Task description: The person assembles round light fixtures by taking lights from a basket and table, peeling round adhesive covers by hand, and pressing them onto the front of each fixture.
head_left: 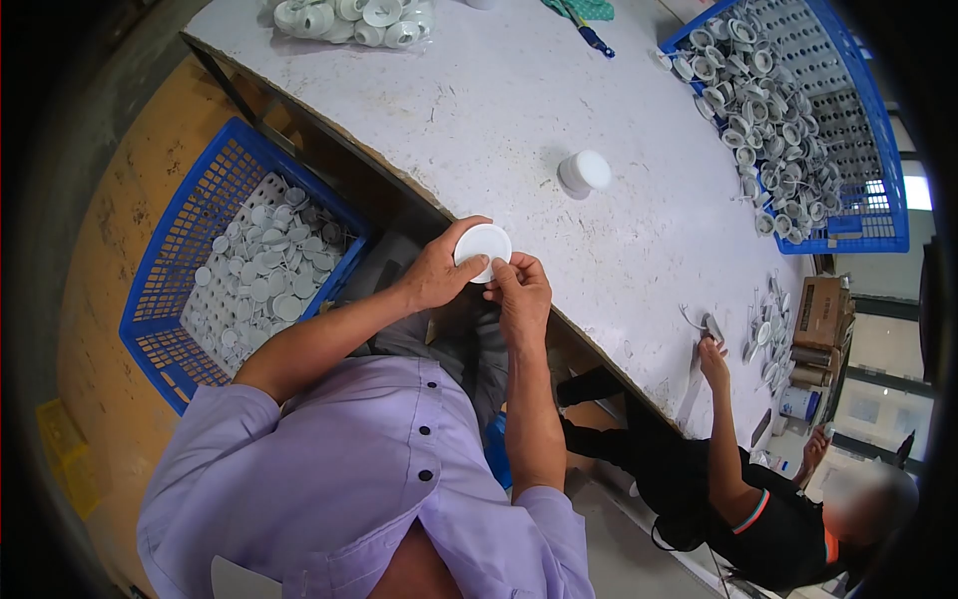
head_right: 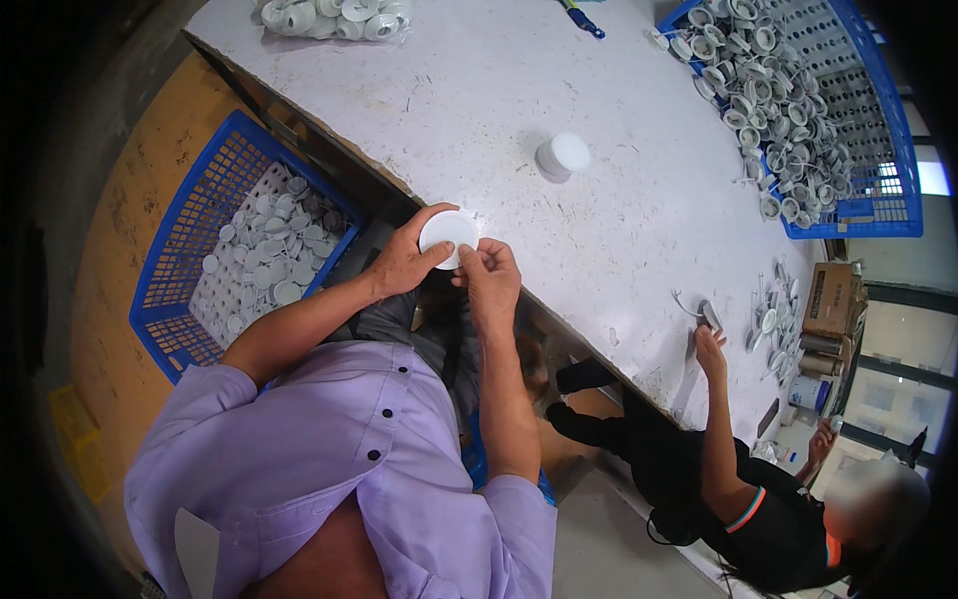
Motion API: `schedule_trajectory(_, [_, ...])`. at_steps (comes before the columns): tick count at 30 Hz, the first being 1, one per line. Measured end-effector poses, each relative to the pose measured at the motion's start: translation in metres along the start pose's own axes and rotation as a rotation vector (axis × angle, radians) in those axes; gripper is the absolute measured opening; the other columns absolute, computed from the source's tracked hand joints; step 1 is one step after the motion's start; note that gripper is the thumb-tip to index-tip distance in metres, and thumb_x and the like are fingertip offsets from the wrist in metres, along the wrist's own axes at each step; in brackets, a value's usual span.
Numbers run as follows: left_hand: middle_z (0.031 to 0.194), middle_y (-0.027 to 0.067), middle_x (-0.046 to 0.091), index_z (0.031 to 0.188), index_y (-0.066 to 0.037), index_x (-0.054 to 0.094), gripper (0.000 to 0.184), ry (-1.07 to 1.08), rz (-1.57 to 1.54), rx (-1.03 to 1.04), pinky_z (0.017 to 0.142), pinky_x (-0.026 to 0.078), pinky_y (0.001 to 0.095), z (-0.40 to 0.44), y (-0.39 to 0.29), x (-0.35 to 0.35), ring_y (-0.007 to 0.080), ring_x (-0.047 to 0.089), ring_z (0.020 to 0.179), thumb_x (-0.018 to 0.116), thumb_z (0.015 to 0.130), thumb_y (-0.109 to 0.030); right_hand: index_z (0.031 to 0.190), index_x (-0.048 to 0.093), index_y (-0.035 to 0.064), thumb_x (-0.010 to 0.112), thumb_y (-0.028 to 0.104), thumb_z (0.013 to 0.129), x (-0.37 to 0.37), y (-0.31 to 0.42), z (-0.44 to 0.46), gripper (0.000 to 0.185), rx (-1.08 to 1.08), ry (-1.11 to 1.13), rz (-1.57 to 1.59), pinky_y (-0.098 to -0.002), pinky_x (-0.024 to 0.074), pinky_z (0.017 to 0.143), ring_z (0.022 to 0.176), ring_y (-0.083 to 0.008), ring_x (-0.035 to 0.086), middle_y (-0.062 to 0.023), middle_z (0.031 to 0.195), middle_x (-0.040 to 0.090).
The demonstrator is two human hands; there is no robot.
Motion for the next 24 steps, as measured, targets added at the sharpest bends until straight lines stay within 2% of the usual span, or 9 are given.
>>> schedule_trajectory(3, [0.105,0.017,0.059,0.126,-0.006,0.041,0.043,0.001,0.005,0.029,0.084,0.046,0.0338,0.001,0.002,0.001,0.0232,0.058,0.098,0.055,0.085,-0.013,0.091,0.049,0.0027,0.065,0.01,0.082,-0.001,-0.005,0.003,0.02,0.01,0.028,0.059,-0.0206,0.0484,0.05,0.056,-0.0088,0.054,-0.0044,0.073,0.057])
schedule_trajectory(9, [0.104,0.0174,0.059,0.126,-0.006,0.04,0.042,0.026,0.01,-0.002,0.084,0.046,0.0344,-0.001,0.002,0.005,0.0242,0.058,0.097,0.052,0.087,-0.012,0.087,0.049,0.004,0.066,0.011,0.082,-0.003,-0.007,0.004,0.019,0.019,0.048,0.034,-0.0201,0.0458,0.048,0.053,-0.0082,0.053,-0.0034,0.068,0.056])
schedule_trajectory(24, [0.109,0.014,0.055,0.127,-0.002,0.037,0.043,0.114,-0.072,-0.019,0.089,0.044,0.033,0.005,0.01,0.009,0.0197,0.053,0.102,0.051,0.088,-0.013,0.084,0.049,0.0031,0.065,0.013,0.083,-0.007,-0.001,0.005,0.019,0.06,0.093,-0.036,-0.0199,0.0451,0.047,0.054,-0.0078,0.053,-0.0034,0.067,0.055])
Point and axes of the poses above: each hand's wrist, its own z-axis towards the middle knuckle, its own x-axis out of the palm, y = z × x, the point moved 6 cm from there along z, towards the middle knuckle
